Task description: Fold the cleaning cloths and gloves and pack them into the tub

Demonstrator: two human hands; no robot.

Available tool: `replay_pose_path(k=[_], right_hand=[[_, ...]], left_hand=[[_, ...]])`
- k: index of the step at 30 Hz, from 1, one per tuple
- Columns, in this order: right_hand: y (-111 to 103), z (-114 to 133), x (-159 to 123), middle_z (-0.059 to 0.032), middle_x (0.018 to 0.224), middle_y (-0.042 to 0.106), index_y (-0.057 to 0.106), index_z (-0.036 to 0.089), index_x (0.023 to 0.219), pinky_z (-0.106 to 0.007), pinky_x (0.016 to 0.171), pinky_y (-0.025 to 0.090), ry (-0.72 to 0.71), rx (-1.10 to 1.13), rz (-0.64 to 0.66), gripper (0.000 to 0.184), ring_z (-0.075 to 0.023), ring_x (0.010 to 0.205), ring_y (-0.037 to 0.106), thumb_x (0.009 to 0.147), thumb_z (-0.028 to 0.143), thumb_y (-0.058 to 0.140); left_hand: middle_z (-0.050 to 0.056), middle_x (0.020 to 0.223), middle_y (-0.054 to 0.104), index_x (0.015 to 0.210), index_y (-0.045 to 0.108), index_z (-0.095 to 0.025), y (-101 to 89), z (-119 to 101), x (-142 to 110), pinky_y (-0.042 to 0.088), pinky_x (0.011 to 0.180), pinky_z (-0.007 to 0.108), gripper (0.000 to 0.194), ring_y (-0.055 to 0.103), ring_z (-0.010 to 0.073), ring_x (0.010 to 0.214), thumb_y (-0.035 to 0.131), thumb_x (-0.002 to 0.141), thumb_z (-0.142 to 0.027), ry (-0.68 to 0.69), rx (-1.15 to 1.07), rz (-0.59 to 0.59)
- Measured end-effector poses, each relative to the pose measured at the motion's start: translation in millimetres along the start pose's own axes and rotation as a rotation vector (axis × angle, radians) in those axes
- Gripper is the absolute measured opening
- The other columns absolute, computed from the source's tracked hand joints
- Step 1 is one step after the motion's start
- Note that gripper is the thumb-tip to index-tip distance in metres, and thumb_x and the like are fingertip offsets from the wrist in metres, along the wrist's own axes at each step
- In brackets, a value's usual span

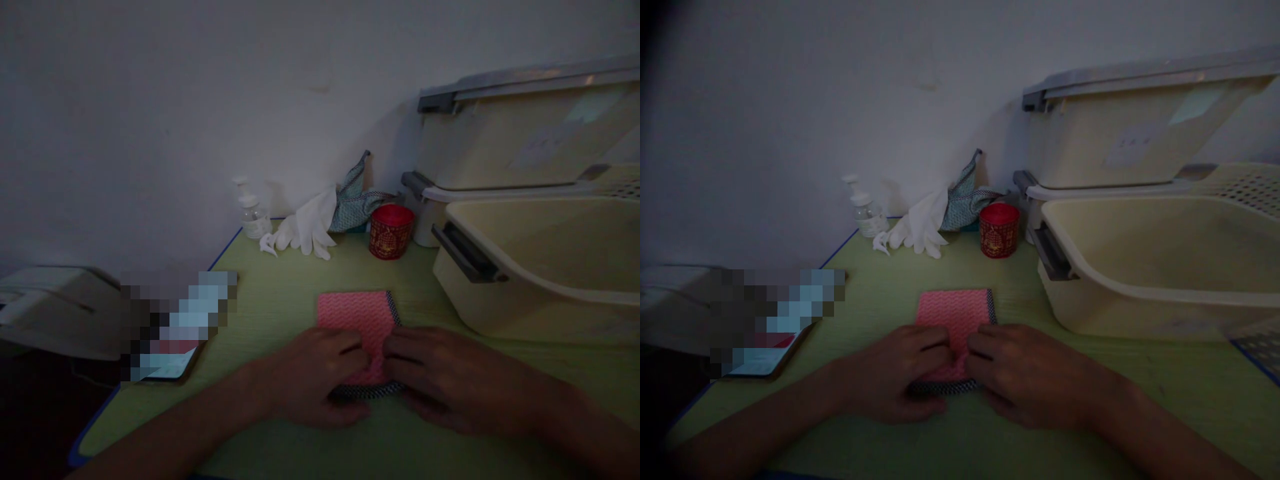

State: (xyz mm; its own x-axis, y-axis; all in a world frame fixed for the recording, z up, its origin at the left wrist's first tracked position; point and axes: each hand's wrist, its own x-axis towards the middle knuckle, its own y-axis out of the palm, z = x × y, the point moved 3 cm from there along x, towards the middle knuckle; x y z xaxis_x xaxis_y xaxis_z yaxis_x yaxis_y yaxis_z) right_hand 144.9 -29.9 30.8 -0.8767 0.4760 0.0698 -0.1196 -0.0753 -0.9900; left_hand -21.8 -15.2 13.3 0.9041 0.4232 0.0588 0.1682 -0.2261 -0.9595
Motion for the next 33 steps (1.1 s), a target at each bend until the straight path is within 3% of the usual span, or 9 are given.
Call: replay_pose_path(k=[8,13,18,27,33], right_hand=[[-0.1,2.0,0.2,-0.0075,0.090,0.063,0.061,0.015,0.094,-0.031,0.076,0.047,0.045,0.026,-0.011,0.022,-0.0197,0.087,0.058,0.076,0.007,0.050],[-6.5,-6.0,0.0,-0.0060,0.089,0.062,0.059,0.015,0.090,-0.029,0.075,0.048,0.171,0.194,0.057,0.024,-0.0177,0.086,0.058,0.071,0.003,0.051],[-9.5,-9.9,-0.5,-0.0063,0.092,0.061,0.059,0.015,0.095,-0.031,0.079,0.047,0.218,0.250,0.056,0.026,-0.0183,0.089,0.058,0.074,0.003,0.050],[-9.1,-15.3,-1.9,-0.0053,0.094,0.061,0.061,0.017,0.091,-0.029,0.078,0.047,0.231,0.334,0.019,0.016,-0.0173,0.089,0.059,0.079,0.009,0.053],[-14.6,-19.4,-6.1,-0.0065,0.093,0.063,0.060,0.017,0.100,-0.032,0.075,0.047,0.352,0.393,-0.037,0.020,-0.0190,0.085,0.059,0.088,0.022,0.044]], left_hand=[[0.005,0.091,0.056,0.090,0.054,-0.017,0.7,-4.9,1.5,0.045,0.067,0.030,0.034,0.054,0.0196,0.079,0.061,0.071,-0.044,-0.041,0.030,-0.014],[0.005,0.089,0.057,0.090,0.053,-0.018,0.2,-3.3,1.2,0.045,0.067,0.029,0.018,0.054,0.0186,0.078,0.053,0.075,-0.028,-0.054,0.060,-0.008],[0.005,0.088,0.057,0.088,0.054,-0.017,-1.6,3.9,-0.3,0.046,0.068,0.029,0.015,0.054,0.0181,0.078,0.051,0.074,-0.018,-0.038,0.042,-0.026],[0.005,0.087,0.053,0.078,0.060,-0.014,-13.8,20.1,-2.1,0.044,0.072,0.025,0.014,0.053,0.0140,0.080,0.049,0.084,-0.020,-0.044,-0.308,-0.105],[0.002,0.079,0.057,0.079,0.060,-0.014,-17.7,30.1,0.2,0.041,0.070,0.025,0.021,0.054,0.0125,0.074,0.046,0.089,-0.025,-0.126,-0.492,-0.127]])
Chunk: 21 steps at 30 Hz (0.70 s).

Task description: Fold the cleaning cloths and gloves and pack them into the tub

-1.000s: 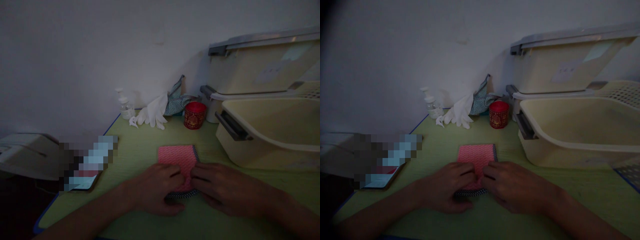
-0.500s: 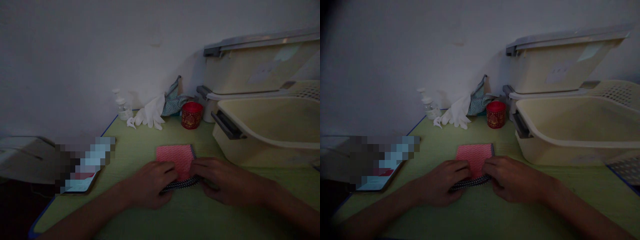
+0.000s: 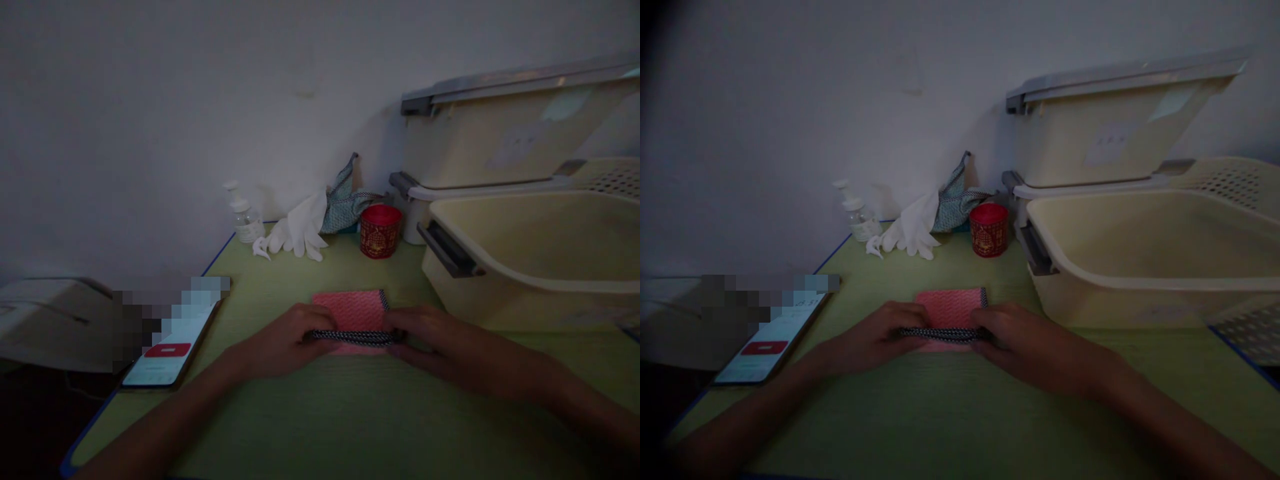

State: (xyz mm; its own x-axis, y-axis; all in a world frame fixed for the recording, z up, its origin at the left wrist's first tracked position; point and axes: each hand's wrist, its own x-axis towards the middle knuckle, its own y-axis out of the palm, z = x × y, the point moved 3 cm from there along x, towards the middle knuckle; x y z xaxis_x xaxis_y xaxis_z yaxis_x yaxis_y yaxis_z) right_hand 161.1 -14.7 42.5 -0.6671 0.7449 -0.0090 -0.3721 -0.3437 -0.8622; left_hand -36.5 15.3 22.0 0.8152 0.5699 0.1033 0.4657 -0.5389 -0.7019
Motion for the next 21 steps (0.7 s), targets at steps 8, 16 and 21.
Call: replay_pose_path(k=[8,16,21], right_hand=[[2.1,-4.8,4.7,-0.0061,0.084,0.062,0.056,0.016,0.093,-0.027,0.067,0.045,0.109,0.013,-0.079,0.018,-0.0176,0.077,0.058,0.091,0.022,0.039],[13.9,-23.4,20.0,-0.0046,0.070,0.057,0.052,0.016,0.077,-0.025,0.057,0.037,0.265,0.020,-0.165,0.018,-0.0159,0.064,0.055,0.088,0.020,0.039],[14.8,-25.5,23.1,-0.0042,0.066,0.057,0.055,0.015,0.077,-0.025,0.054,0.034,0.299,0.010,-0.181,0.019,-0.0151,0.057,0.052,0.086,0.020,0.039]], left_hand=[[-0.002,0.068,0.051,0.078,0.056,-0.014,-0.5,16.8,2.5,0.036,0.057,0.022,0.019,0.045,0.0106,0.062,0.047,0.085,-0.029,-0.265,-0.167,-0.141],[-0.005,0.058,0.041,0.069,0.050,-0.016,5.7,34.0,10.1,0.027,0.049,0.021,0.021,0.038,0.0104,0.054,0.048,0.078,-0.035,-0.421,-0.178,-0.332],[-0.005,0.056,0.043,0.068,0.050,-0.016,3.1,27.1,14.6,0.028,0.051,0.023,0.018,0.040,0.0116,0.055,0.047,0.079,-0.029,-0.438,-0.061,-0.399]])
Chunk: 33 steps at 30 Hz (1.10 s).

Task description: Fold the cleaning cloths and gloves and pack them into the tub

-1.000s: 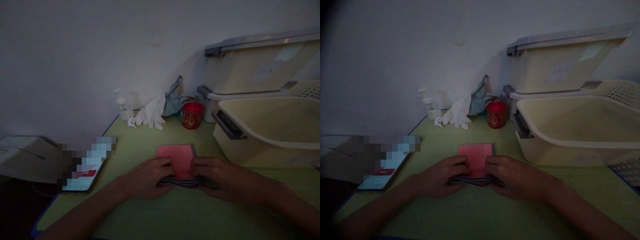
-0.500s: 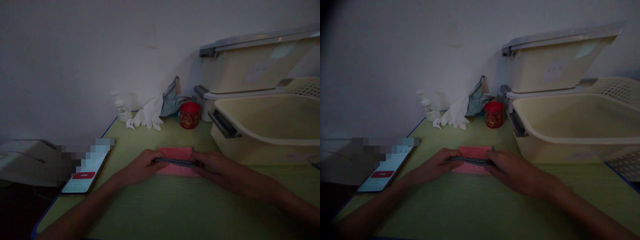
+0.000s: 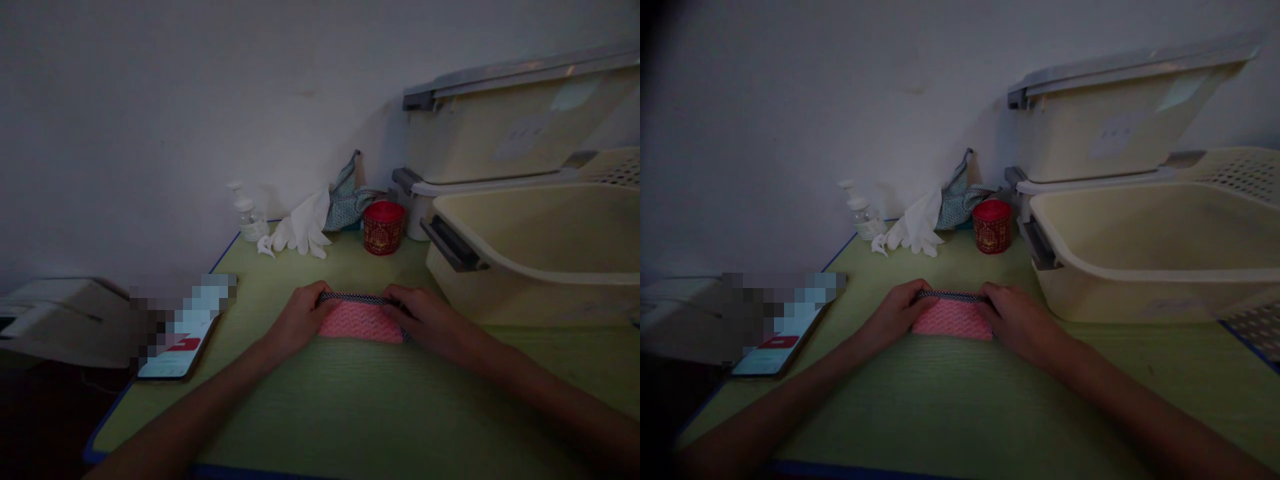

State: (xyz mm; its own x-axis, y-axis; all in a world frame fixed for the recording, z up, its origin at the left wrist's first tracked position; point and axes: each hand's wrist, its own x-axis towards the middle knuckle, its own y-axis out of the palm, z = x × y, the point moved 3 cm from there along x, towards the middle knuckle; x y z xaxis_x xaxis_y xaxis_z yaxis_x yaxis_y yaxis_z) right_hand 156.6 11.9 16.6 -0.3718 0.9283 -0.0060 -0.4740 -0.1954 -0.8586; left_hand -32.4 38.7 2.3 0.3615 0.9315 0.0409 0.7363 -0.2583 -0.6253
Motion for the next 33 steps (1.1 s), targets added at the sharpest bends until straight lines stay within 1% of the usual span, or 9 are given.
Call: replay_pose_path(k=[5,10,14,16,18,21,25,29,33], right_hand=[[0.3,1.5,1.9,-0.0044,0.070,0.060,0.058,0.014,0.083,-0.024,0.055,0.036,0.005,0.019,-0.034,0.018,-0.0145,0.059,0.054,0.085,0.018,0.041],[-1.9,7.7,3.1,-0.0037,0.068,0.058,0.057,0.014,0.078,-0.024,0.055,0.036,0.013,-0.073,-0.068,0.015,-0.0136,0.059,0.053,0.083,0.012,0.043],[-3.2,8.6,2.6,-0.0030,0.068,0.057,0.056,0.015,0.076,-0.023,0.056,0.036,-0.004,-0.084,-0.077,0.015,-0.0131,0.060,0.053,0.083,0.010,0.043],[-2.7,6.4,2.4,-0.0023,0.067,0.056,0.055,0.015,0.076,-0.023,0.055,0.036,-0.013,-0.076,-0.075,0.016,-0.0127,0.059,0.052,0.083,0.010,0.042],[-2.1,4.2,2.3,-0.0016,0.065,0.055,0.053,0.016,0.075,-0.023,0.053,0.035,-0.020,-0.071,-0.074,0.015,-0.0125,0.058,0.051,0.083,0.010,0.041],[-1.8,3.0,1.8,-0.0013,0.066,0.054,0.051,0.016,0.075,-0.023,0.054,0.034,-0.005,-0.063,-0.077,0.014,-0.0126,0.058,0.051,0.083,0.010,0.041],[-1.6,5.0,0.2,-0.0011,0.069,0.054,0.047,0.015,0.085,-0.023,0.053,0.034,0.040,-0.063,-0.095,0.009,-0.0127,0.059,0.051,0.082,0.008,0.043],[2.8,11.1,-1.3,-0.0052,0.080,0.055,0.048,0.013,0.087,-0.024,0.057,0.036,-0.009,-0.233,-0.124,0.012,-0.0145,0.067,0.054,0.082,0.005,0.042],[8.2,18.2,-3.2,-0.0072,0.091,0.055,0.053,0.016,0.090,-0.026,0.055,0.034,-0.079,-0.421,-0.134,0.019,-0.0165,0.073,0.057,0.084,0.004,0.039]], left_hand=[[-0.005,0.055,0.046,0.067,0.052,-0.016,4.2,-3.2,5.4,0.029,0.053,0.023,0.014,0.043,0.0114,0.055,0.050,0.079,-0.022,0.043,0.089,-0.046],[-0.006,0.054,0.046,0.068,0.054,-0.015,4.3,-3.7,6.4,0.029,0.051,0.021,0.011,0.042,0.0100,0.053,0.053,0.078,-0.022,0.050,0.074,-0.083],[-0.006,0.056,0.047,0.076,0.054,-0.015,-1.4,2.2,3.3,0.029,0.046,0.019,0.014,0.043,0.0086,0.049,0.056,0.076,-0.029,0.024,-0.073,0.012],[-0.005,0.061,0.050,0.082,0.053,-0.016,-3.6,5.4,2.3,0.031,0.045,0.018,0.015,0.045,0.0079,0.049,0.055,0.076,-0.029,0.047,-0.172,0.074],[-0.005,0.062,0.051,0.087,0.051,-0.016,-3.8,8.8,2.7,0.031,0.043,0.017,0.016,0.046,0.0074,0.047,0.054,0.076,-0.028,0.049,-0.247,0.098],[-0.007,0.059,0.050,0.090,0.049,-0.017,-0.6,12.5,5.5,0.028,0.038,0.016,0.017,0.044,0.0066,0.041,0.052,0.077,-0.027,0.006,-0.279,0.039],[-0.006,0.063,0.050,0.091,0.049,-0.017,4.2,9.4,7.2,0.027,0.040,0.016,0.014,0.043,0.0059,0.043,0.051,0.078,-0.021,-0.002,-0.190,-0.080],[-0.005,0.068,0.048,0.091,0.049,-0.017,5.4,3.7,5.6,0.029,0.043,0.018,0.012,0.043,0.0066,0.046,0.049,0.079,-0.016,0.038,-0.061,-0.121],[0.000,0.075,0.049,0.083,0.051,-0.017,4.3,1.1,4.9,0.038,0.054,0.021,0.008,0.050,0.0126,0.065,0.048,0.079,-0.011,0.141,0.112,-0.164]])
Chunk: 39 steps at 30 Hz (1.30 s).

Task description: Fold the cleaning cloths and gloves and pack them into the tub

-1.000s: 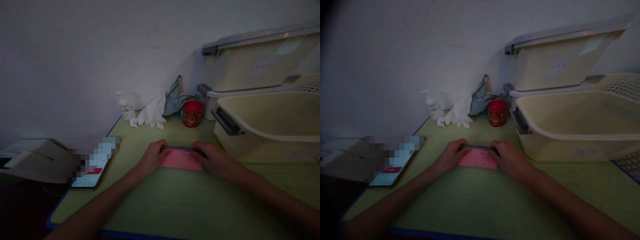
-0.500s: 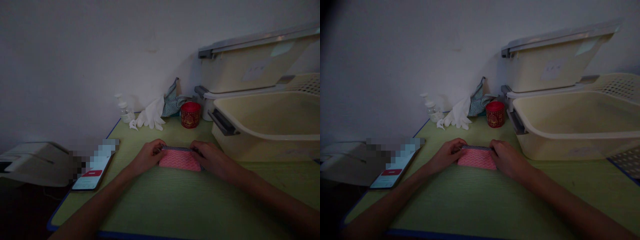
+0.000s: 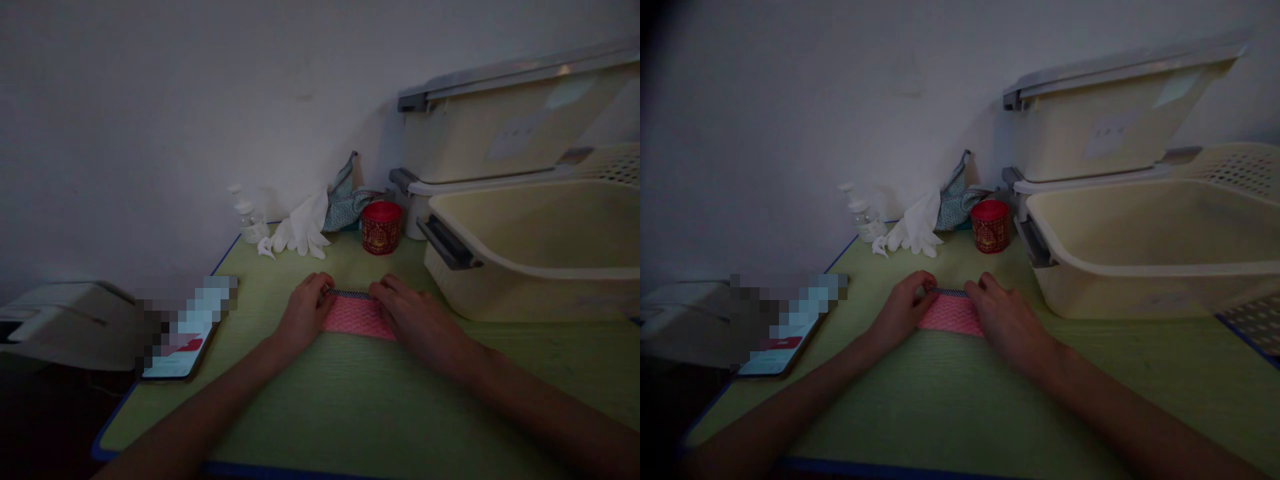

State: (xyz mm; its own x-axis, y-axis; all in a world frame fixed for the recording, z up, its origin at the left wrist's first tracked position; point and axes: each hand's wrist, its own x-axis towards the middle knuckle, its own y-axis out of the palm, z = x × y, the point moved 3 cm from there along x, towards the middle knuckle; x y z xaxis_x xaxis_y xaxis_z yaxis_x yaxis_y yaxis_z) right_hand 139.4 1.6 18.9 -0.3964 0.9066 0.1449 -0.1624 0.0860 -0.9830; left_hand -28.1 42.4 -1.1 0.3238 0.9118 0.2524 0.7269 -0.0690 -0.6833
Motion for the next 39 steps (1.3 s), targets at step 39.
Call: replay_pose_path(k=[39], right_hand=[[-8.5,-9.7,-7.1,-0.0108,0.103,0.065,0.067,0.015,0.096,-0.038,0.081,0.053,-0.217,0.151,-0.339,0.029,-0.0211,0.093,0.062,0.083,0.007,0.042]], left_hand=[[0.012,0.116,0.054,0.107,0.063,-0.015,-7.6,-13.4,-17.7,0.046,0.089,0.039,0.032,0.052,0.0203,0.102,0.039,0.085,-0.013,0.319,0.145,-0.062]])
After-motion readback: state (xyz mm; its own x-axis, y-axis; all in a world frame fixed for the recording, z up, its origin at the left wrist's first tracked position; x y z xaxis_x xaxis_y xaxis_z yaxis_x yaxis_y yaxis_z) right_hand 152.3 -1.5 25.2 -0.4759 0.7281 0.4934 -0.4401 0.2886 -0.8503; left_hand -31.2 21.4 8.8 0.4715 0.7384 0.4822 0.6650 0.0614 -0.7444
